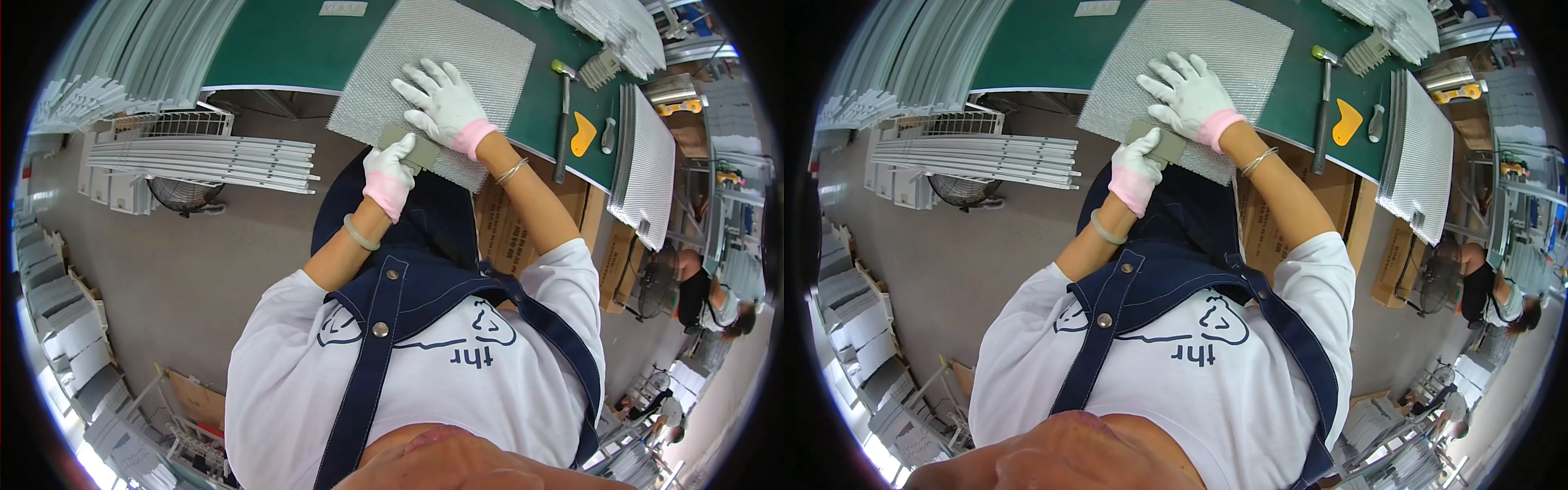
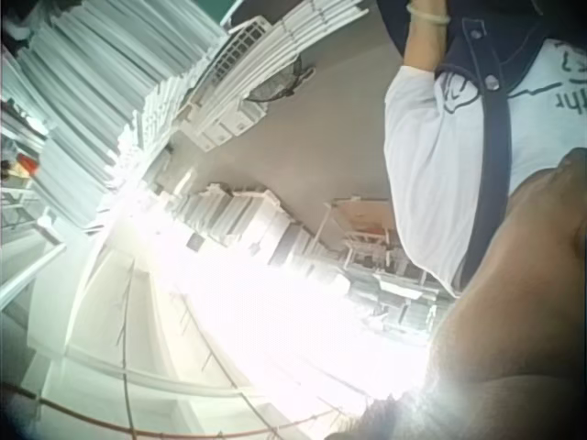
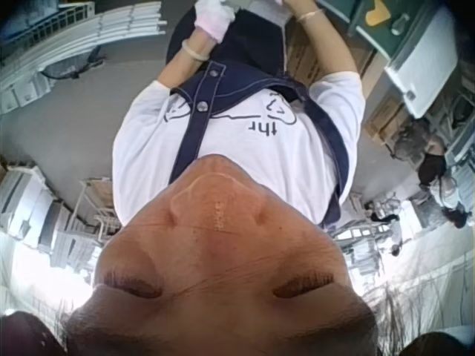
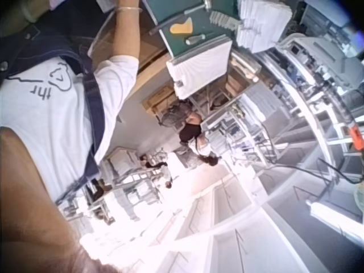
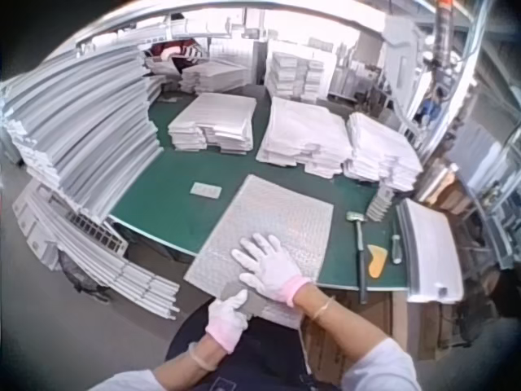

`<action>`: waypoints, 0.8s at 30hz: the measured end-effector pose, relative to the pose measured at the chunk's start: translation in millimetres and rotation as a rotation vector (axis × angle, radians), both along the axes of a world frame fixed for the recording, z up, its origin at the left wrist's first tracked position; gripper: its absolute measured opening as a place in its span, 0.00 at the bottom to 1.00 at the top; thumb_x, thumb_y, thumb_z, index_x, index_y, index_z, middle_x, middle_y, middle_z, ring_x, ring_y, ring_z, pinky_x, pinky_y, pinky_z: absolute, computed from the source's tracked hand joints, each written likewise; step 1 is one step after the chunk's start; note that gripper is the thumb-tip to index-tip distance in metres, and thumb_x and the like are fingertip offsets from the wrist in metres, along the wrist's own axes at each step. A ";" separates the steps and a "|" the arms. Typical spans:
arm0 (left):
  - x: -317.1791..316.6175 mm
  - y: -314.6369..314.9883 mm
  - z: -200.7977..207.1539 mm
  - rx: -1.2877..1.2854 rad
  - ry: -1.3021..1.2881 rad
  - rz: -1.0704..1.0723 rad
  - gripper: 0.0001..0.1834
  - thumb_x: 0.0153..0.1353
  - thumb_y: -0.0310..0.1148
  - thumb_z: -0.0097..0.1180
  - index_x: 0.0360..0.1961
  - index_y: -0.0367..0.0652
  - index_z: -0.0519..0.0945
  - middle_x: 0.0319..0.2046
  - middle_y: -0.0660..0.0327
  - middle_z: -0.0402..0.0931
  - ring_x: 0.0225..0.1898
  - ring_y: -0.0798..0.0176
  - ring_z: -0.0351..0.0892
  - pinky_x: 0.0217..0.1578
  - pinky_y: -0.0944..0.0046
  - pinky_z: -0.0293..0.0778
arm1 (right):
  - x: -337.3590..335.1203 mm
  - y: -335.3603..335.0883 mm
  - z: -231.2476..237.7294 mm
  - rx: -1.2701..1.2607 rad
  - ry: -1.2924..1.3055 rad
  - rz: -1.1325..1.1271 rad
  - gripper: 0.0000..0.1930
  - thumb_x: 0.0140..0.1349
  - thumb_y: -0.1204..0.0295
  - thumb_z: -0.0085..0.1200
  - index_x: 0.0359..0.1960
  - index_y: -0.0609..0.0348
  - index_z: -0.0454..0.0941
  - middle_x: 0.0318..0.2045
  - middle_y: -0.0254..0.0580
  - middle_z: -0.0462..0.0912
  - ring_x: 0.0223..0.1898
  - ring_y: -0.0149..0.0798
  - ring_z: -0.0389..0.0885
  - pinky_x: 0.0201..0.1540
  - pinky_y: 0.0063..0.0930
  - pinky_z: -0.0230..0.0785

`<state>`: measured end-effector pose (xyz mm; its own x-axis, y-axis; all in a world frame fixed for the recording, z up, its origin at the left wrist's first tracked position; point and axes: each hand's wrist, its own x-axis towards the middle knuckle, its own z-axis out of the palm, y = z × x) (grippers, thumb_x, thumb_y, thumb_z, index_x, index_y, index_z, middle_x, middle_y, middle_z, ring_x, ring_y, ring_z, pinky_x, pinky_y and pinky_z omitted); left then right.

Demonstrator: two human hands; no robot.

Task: Assembling metal mesh air filters by attaching frames and components using manual and power tools.

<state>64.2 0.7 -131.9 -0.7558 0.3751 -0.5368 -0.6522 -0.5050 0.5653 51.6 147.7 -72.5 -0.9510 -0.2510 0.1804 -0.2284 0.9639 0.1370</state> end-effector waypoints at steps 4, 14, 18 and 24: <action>-0.3 -0.5 9.7 0.025 -0.005 0.019 0.09 0.52 0.29 0.62 0.32 0.41 0.75 0.20 0.65 0.73 0.09 0.74 0.63 0.08 0.74 0.54 | 0.7 1.0 -0.8 -0.016 0.010 -0.013 0.25 0.64 0.51 0.38 0.62 0.41 0.61 0.62 0.37 0.62 0.65 0.44 0.54 0.65 0.42 0.45; 1.4 1.8 10.2 0.031 0.000 0.045 0.09 0.53 0.27 0.60 0.35 0.40 0.75 0.26 0.64 0.75 0.16 0.72 0.71 0.11 0.75 0.59 | 0.4 -0.1 -1.4 0.019 -0.015 -0.009 0.25 0.64 0.52 0.38 0.62 0.42 0.61 0.62 0.37 0.62 0.65 0.45 0.53 0.65 0.41 0.46; 3.0 4.9 15.2 0.014 0.068 0.096 0.10 0.53 0.27 0.60 0.37 0.40 0.75 0.25 0.65 0.74 0.15 0.73 0.69 0.10 0.74 0.57 | -0.3 1.2 -1.8 0.013 -0.004 -0.008 0.26 0.64 0.51 0.37 0.62 0.41 0.60 0.62 0.37 0.62 0.65 0.45 0.53 0.64 0.42 0.46; -4.9 -9.6 -1.1 0.435 0.004 -0.118 0.16 0.60 0.29 0.53 0.49 0.38 0.70 0.45 0.57 0.73 0.45 0.59 0.75 0.48 0.58 0.71 | 0.5 2.0 -3.9 0.013 -0.008 -0.018 0.26 0.64 0.51 0.37 0.63 0.41 0.60 0.63 0.37 0.61 0.65 0.44 0.53 0.65 0.43 0.45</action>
<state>59.3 -8.9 -133.1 -0.6960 0.6491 -0.3070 -0.7178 -0.6188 0.3192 52.1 149.7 -76.4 -0.9567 -0.2363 0.1700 -0.2124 0.9660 0.1474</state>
